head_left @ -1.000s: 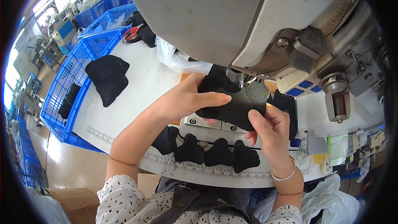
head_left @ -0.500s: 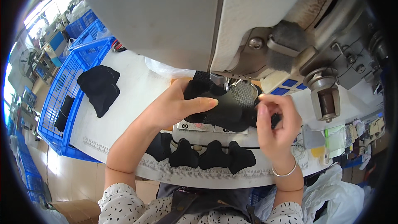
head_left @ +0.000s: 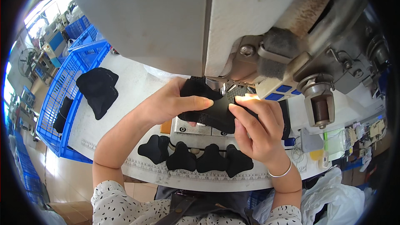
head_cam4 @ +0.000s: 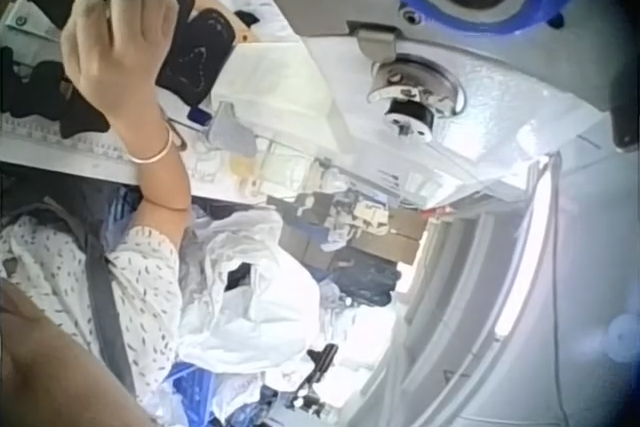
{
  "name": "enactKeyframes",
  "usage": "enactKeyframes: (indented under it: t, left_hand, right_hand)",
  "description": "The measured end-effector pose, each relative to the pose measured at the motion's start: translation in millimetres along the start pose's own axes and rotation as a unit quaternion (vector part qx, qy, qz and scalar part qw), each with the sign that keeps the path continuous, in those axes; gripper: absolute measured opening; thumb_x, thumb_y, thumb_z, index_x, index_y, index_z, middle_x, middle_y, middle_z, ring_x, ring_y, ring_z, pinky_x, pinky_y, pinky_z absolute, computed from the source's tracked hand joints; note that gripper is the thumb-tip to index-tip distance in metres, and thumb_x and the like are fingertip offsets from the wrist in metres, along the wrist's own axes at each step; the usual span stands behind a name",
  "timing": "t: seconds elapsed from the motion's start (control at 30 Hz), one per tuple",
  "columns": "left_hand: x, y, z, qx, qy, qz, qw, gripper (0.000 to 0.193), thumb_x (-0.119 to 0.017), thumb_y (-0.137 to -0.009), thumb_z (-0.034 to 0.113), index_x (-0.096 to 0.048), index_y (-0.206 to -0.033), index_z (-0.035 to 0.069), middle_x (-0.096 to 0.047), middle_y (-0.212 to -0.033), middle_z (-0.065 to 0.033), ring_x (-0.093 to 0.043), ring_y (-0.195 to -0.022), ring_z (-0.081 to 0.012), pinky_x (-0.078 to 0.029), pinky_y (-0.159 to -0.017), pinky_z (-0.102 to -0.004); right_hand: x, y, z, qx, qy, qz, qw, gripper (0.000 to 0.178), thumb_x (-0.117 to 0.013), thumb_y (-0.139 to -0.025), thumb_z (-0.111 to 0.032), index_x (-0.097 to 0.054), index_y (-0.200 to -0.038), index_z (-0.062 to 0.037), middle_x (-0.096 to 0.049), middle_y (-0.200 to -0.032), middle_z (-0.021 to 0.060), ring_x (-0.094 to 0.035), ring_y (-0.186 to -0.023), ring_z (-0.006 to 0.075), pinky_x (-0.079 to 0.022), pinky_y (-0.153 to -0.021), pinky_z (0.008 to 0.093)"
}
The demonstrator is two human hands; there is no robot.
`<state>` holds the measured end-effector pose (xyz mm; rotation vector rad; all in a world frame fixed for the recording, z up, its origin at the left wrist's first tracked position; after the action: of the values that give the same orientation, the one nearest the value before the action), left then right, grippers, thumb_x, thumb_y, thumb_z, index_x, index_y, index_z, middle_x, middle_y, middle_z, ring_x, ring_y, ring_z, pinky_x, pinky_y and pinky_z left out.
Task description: Using an industrial sewing machine to stitch together black fabric shoe components.
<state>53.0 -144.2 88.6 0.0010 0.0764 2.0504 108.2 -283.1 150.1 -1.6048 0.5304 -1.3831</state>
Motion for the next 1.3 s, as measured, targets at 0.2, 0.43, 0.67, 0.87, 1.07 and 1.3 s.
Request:
enactKeyframes:
  t: [0.2,0.43,0.67,0.87,1.07,1.3]
  left_hand:
    - [2,-3,0,0.012,-0.005,-0.006,1.000,0.028,-0.064,-0.081,0.015,-0.057,-0.103,0.000,-0.060,-0.082,-0.0035,-0.057,-0.068,-0.0098,-0.048,-0.055,-0.0233]
    - [6,-9,4,0.036,-0.042,-0.007,0.998,0.029,-0.065,-0.078,0.015,-0.058,-0.101,-0.001,-0.060,-0.083,-0.0058,-0.058,-0.067,-0.0122,-0.048,-0.055,-0.0239]
    - [13,-20,16,0.018,-0.081,-0.016,0.996,0.024,-0.068,-0.073,0.012,-0.062,-0.091,-0.003,-0.063,-0.079,-0.0109,-0.061,-0.060,-0.0164,-0.048,-0.045,-0.0245]
    - [18,-32,22,-0.041,-0.085,-0.025,0.995,0.022,-0.069,-0.071,0.010,-0.062,-0.087,-0.004,-0.062,-0.071,-0.0112,-0.058,-0.051,-0.0171,-0.047,-0.042,-0.0241]
    - [20,-45,13,-0.050,-0.066,-0.093,0.992,0.018,-0.069,-0.072,0.008,-0.061,-0.084,-0.003,-0.061,-0.069,-0.0100,-0.057,-0.047,-0.0160,-0.046,-0.041,-0.0238]
    - [26,-49,13,-0.065,-0.077,-0.073,0.992,0.015,-0.068,-0.074,0.008,-0.061,-0.082,-0.002,-0.061,-0.069,-0.0086,-0.057,-0.048,-0.0159,-0.046,-0.042,-0.0232]
  right_hand:
    - [-2,0,1,-0.001,-0.002,-0.004,1.000,0.027,-0.060,-0.068,0.000,-0.065,-0.095,-0.0013,-0.061,-0.095,0.0115,-0.058,-0.082,0.0270,-0.045,-0.069,0.0331]
    - [-1,1,1,-0.001,0.015,-0.003,1.000,0.028,-0.060,-0.067,-0.001,-0.065,-0.094,-0.0010,-0.061,-0.096,0.0116,-0.058,-0.083,0.0271,-0.045,-0.069,0.0332]
    - [-1,2,-2,0.005,0.004,0.008,1.000,0.027,-0.061,-0.066,-0.001,-0.065,-0.093,-0.0016,-0.061,-0.096,0.0112,-0.057,-0.082,0.0278,-0.045,-0.071,0.0343]
    - [-2,3,-3,0.007,0.022,0.006,1.000,0.027,-0.061,-0.066,-0.002,-0.065,-0.093,-0.0020,-0.061,-0.097,0.0104,-0.056,-0.085,0.0276,-0.046,-0.073,0.0355]
    - [-3,1,-9,-0.001,0.035,-0.006,0.999,0.029,-0.062,-0.066,-0.002,-0.065,-0.095,-0.0022,-0.060,-0.098,0.0100,-0.055,-0.088,0.0273,-0.045,-0.076,0.0363]
    - [-9,4,-3,-0.025,0.059,-0.015,0.998,0.031,-0.062,-0.066,-0.004,-0.064,-0.097,-0.0019,-0.060,-0.100,0.0104,-0.055,-0.089,0.0278,-0.043,-0.079,0.0377]
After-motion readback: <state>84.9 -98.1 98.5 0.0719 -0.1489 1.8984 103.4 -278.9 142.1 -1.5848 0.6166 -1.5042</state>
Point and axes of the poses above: each hand's wrist, its own y-axis away from the middle knuckle, its own x-axis out of the back of the hand, z = x × y, the point moved 10 cm from there along -y, towards the middle knuckle
